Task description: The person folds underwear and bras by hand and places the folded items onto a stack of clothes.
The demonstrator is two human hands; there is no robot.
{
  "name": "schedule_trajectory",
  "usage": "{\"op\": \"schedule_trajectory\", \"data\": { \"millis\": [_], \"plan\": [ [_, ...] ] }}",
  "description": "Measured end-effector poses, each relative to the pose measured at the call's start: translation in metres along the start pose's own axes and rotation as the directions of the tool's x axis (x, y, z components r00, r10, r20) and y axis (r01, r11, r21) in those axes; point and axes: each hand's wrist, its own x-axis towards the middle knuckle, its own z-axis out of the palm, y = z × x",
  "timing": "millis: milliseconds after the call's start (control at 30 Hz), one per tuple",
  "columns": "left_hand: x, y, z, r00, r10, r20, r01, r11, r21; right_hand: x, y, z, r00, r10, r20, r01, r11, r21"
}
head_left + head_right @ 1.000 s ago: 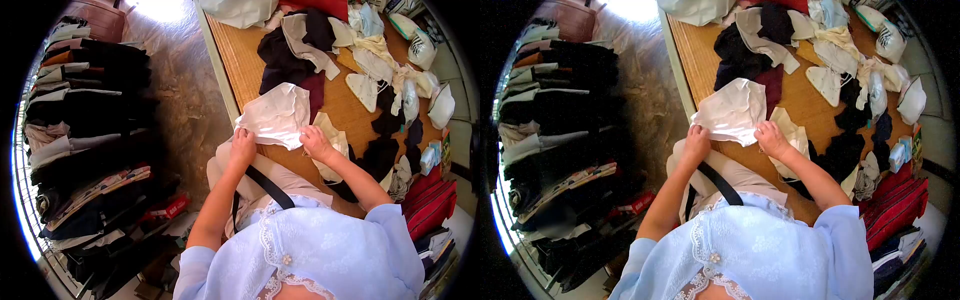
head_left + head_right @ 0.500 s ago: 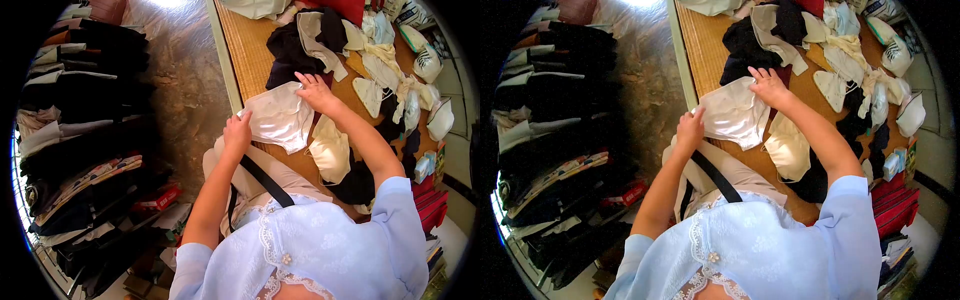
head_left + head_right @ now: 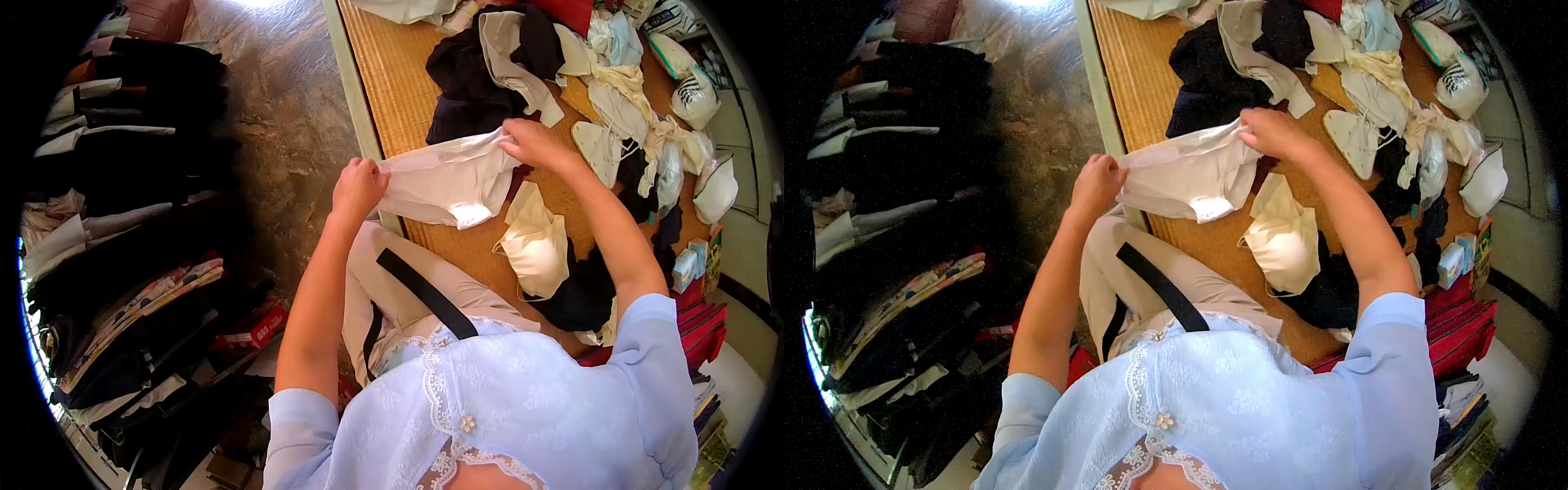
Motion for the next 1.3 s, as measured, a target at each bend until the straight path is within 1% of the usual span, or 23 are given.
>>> {"op": "schedule_trajectory", "data": {
  "millis": [67, 167, 200, 267, 333, 367, 400, 500, 533, 600, 633, 700, 733, 833, 933, 967, 1033, 1067, 1133, 1167, 1233, 1267, 1300],
  "plan": [
    [0.007, -0.003, 0.005, 1.0, -0.024, 0.003, 0.024, 0.997, -0.074, 0.007, 0.005, 0.016, 0.992, 0.032, -0.125, -0.023, 0.997, 0.076],
    [0.0, 0.002, 0.015, 0.976, 0.073, -0.206, -0.078, 0.997, -0.017, 0.002, -0.02, 0.021, 0.896, 0.025, -0.443, -0.119, 0.975, -0.186],
    [-0.004, 0.0, 0.017, 0.979, 0.007, -0.206, -0.017, 0.999, -0.047, -0.004, -0.029, 0.023, 0.867, -0.055, -0.495, -0.046, 0.981, -0.189],
    [-0.01, -0.004, 0.027, 0.973, -0.117, -0.2, 0.097, 0.989, -0.109, -0.021, -0.038, 0.052, 0.844, -0.219, -0.49, 0.173, 0.975, -0.137],
    [-0.008, -0.018, 0.044, 0.941, -0.309, -0.136, 0.267, 0.929, -0.256, -0.055, -0.065, 0.084, 0.894, -0.292, -0.341, 0.254, 0.955, -0.152],
    [-0.007, -0.026, 0.052, 0.913, -0.397, -0.095, 0.349, 0.88, -0.323, -0.069, -0.08, 0.101, 0.894, -0.295, -0.338, 0.255, 0.954, -0.158],
    [-0.005, -0.031, 0.058, 0.899, -0.435, -0.057, 0.387, 0.847, -0.365, -0.078, -0.091, 0.116, 0.893, -0.298, -0.337, 0.257, 0.953, -0.163],
    [-0.001, -0.044, 0.067, 0.875, -0.468, 0.123, 0.457, 0.715, -0.529, -0.088, -0.104, 0.136, 0.976, -0.119, -0.182, 0.108, 0.991, -0.073],
    [-0.001, -0.046, 0.063, 0.874, -0.46, 0.16, 0.473, 0.723, -0.503, -0.085, -0.104, 0.141, 0.99, -0.092, -0.108, 0.083, 0.993, -0.089],
    [-0.004, -0.048, 0.055, 0.866, -0.444, 0.228, 0.498, 0.741, -0.45, -0.082, -0.108, 0.138, 0.984, -0.073, -0.164, 0.057, 0.993, -0.1],
    [-0.004, -0.046, 0.054, 0.849, -0.471, 0.24, 0.522, 0.68, -0.514, -0.08, -0.11, 0.134, 0.979, -0.061, -0.195, 0.041, 0.993, -0.106],
    [-0.012, -0.039, 0.055, 0.799, -0.534, 0.276, 0.568, 0.52, -0.638, -0.078, -0.104, 0.136, 0.992, -0.073, -0.103, 0.062, 0.993, -0.104],
    [-0.015, -0.033, 0.055, 0.832, -0.513, 0.212, 0.513, 0.563, -0.648, -0.078, -0.101, 0.139, 0.995, -0.081, -0.054, 0.075, 0.992, -0.104],
    [-0.021, -0.023, 0.046, 0.865, -0.458, 0.205, 0.496, 0.722, -0.482, -0.081, -0.098, 0.145, 0.98, -0.12, -0.159, 0.101, 0.988, -0.12],
    [-0.026, -0.032, 0.052, 0.876, -0.451, 0.173, 0.479, 0.771, -0.418, -0.09, -0.097, 0.142, 0.945, -0.167, -0.281, 0.111, 0.972, -0.207],
    [-0.025, -0.034, 0.056, 0.883, -0.445, 0.152, 0.467, 0.793, -0.391, -0.091, -0.094, 0.146, 0.948, -0.174, -0.267, 0.114, 0.968, -0.224],
    [-0.024, -0.031, 0.053, 0.876, -0.447, 0.181, 0.478, 0.758, -0.443, -0.093, -0.089, 0.157, 0.954, -0.177, -0.241, 0.114, 0.96, -0.255],
    [-0.024, -0.029, 0.052, 0.873, -0.447, 0.194, 0.483, 0.741, -0.467, -0.093, -0.083, 0.161, 0.931, -0.212, -0.298, 0.126, 0.95, -0.285],
    [-0.028, -0.02, 0.041, 0.854, -0.455, 0.25, 0.509, 0.639, -0.577, -0.089, -0.077, 0.16, 0.87, -0.29, -0.398, 0.154, 0.928, -0.339],
    [-0.03, -0.018, 0.036, 0.844, -0.46, 0.277, 0.522, 0.581, -0.625, -0.087, -0.074, 0.159, 0.893, -0.295, -0.34, 0.19, 0.931, -0.311],
    [-0.035, -0.022, 0.033, 0.831, -0.454, 0.322, 0.543, 0.533, -0.649, -0.081, -0.075, 0.139, 0.923, -0.315, -0.22, 0.258, 0.933, -0.251],
    [-0.037, -0.024, 0.032, 0.823, -0.451, 0.344, 0.554, 0.506, -0.661, -0.075, -0.076, 0.123, 0.969, -0.245, 0.018, 0.246, 0.968, -0.059],
    [-0.039, -0.025, 0.031, 0.826, -0.451, 0.338, 0.549, 0.509, -0.663, -0.068, -0.08, 0.101, 0.971, -0.192, 0.144, 0.188, 0.981, 0.043]
  ]
}}
